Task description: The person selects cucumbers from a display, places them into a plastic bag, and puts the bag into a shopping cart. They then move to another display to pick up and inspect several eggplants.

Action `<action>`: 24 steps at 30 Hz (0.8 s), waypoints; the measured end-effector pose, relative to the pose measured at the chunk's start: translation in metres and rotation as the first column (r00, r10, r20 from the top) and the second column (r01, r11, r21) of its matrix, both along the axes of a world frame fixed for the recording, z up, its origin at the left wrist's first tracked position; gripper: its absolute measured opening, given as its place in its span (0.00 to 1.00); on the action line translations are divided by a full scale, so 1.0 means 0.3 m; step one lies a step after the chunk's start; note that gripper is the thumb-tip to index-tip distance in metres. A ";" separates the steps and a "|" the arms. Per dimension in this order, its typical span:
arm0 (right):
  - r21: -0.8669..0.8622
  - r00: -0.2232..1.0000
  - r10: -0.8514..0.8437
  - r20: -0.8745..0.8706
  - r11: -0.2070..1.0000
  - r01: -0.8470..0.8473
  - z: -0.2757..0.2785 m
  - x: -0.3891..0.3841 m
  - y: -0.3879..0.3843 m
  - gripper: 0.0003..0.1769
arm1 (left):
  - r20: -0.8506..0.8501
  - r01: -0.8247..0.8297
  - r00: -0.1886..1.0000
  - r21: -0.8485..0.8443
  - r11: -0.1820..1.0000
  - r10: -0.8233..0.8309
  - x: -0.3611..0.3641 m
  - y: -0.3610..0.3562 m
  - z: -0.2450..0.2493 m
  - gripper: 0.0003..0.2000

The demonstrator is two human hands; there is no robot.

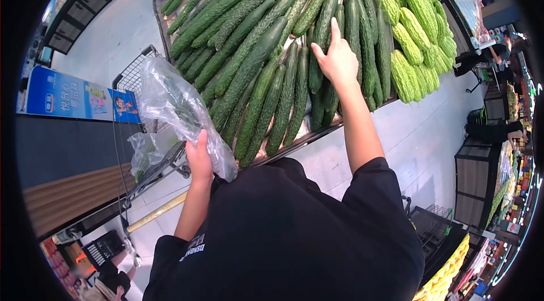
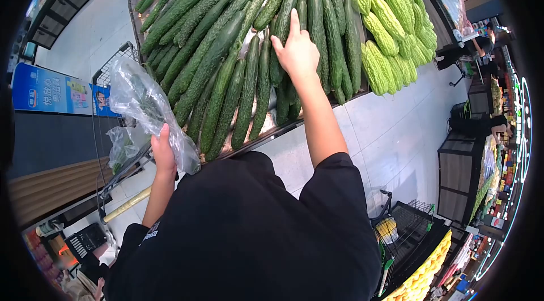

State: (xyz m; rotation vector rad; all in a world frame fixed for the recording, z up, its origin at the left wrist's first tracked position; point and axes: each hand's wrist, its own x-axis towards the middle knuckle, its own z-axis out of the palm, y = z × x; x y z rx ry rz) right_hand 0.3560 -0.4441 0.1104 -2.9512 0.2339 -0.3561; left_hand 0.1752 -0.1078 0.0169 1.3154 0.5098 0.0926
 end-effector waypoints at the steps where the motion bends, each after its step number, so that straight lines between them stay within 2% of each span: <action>1: 0.001 1.000 0.002 -0.001 1.000 -0.002 0.007 0.007 0.015 0.51 | 0.009 0.014 1.000 -0.008 1.000 -0.014 0.004 -0.003 0.006 0.19; 3: 0.009 0.986 -0.032 -0.164 0.999 0.034 0.014 0.018 0.047 0.56 | 0.011 0.024 1.000 -0.012 1.000 -0.024 0.004 -0.007 0.022 0.19; 7: 0.088 0.989 -0.006 -0.148 0.996 0.019 0.002 0.028 0.030 0.57 | -0.017 -0.019 1.000 -0.007 1.000 0.019 -0.014 -0.012 0.035 0.19; 8: 0.199 0.998 0.014 -0.068 0.980 -0.001 -0.005 0.012 0.018 0.55 | 0.005 -0.024 1.000 -0.005 1.000 0.024 -0.023 -0.007 0.033 0.18; 9: 0.264 0.998 0.035 0.046 0.963 -0.045 -0.022 -0.011 0.008 0.55 | 0.029 -0.029 0.999 -0.004 1.000 0.029 -0.030 -0.004 0.032 0.18; 10: 0.309 0.994 0.058 0.088 0.948 -0.083 -0.036 -0.040 0.005 0.55 | 0.026 -0.033 0.999 -0.004 0.999 0.034 -0.040 -0.008 0.033 0.18; 12: 0.356 0.981 0.088 0.173 0.923 -0.146 -0.056 -0.123 0.023 0.54 | 0.014 -0.132 0.991 -0.040 0.990 0.132 -0.063 -0.019 0.046 0.18; 13: 0.350 0.970 0.110 0.216 0.919 -0.182 -0.071 -0.165 0.039 0.54 | 0.015 -0.131 0.991 -0.042 0.990 0.132 -0.068 -0.019 0.049 0.18; 15: 0.402 0.958 0.128 0.256 0.887 -0.226 -0.107 -0.240 0.086 0.54 | 0.022 -0.171 0.985 -0.044 0.984 0.172 -0.084 -0.018 0.052 0.20; 19: 0.524 0.982 0.117 0.147 0.833 -0.178 -0.173 -0.348 0.194 0.53 | 0.015 -0.120 0.993 -0.039 0.992 0.121 -0.116 0.017 0.058 0.20; 22: 0.493 0.987 0.110 0.114 0.857 -0.152 -0.217 -0.402 0.240 0.55 | 0.047 -0.127 0.990 -0.073 0.989 0.131 -0.115 0.055 0.032 0.21; 24: 0.434 0.986 0.097 0.132 0.889 -0.146 -0.261 -0.425 0.253 0.55 | 0.035 -0.089 0.995 -0.018 0.996 0.089 -0.127 0.077 0.013 0.21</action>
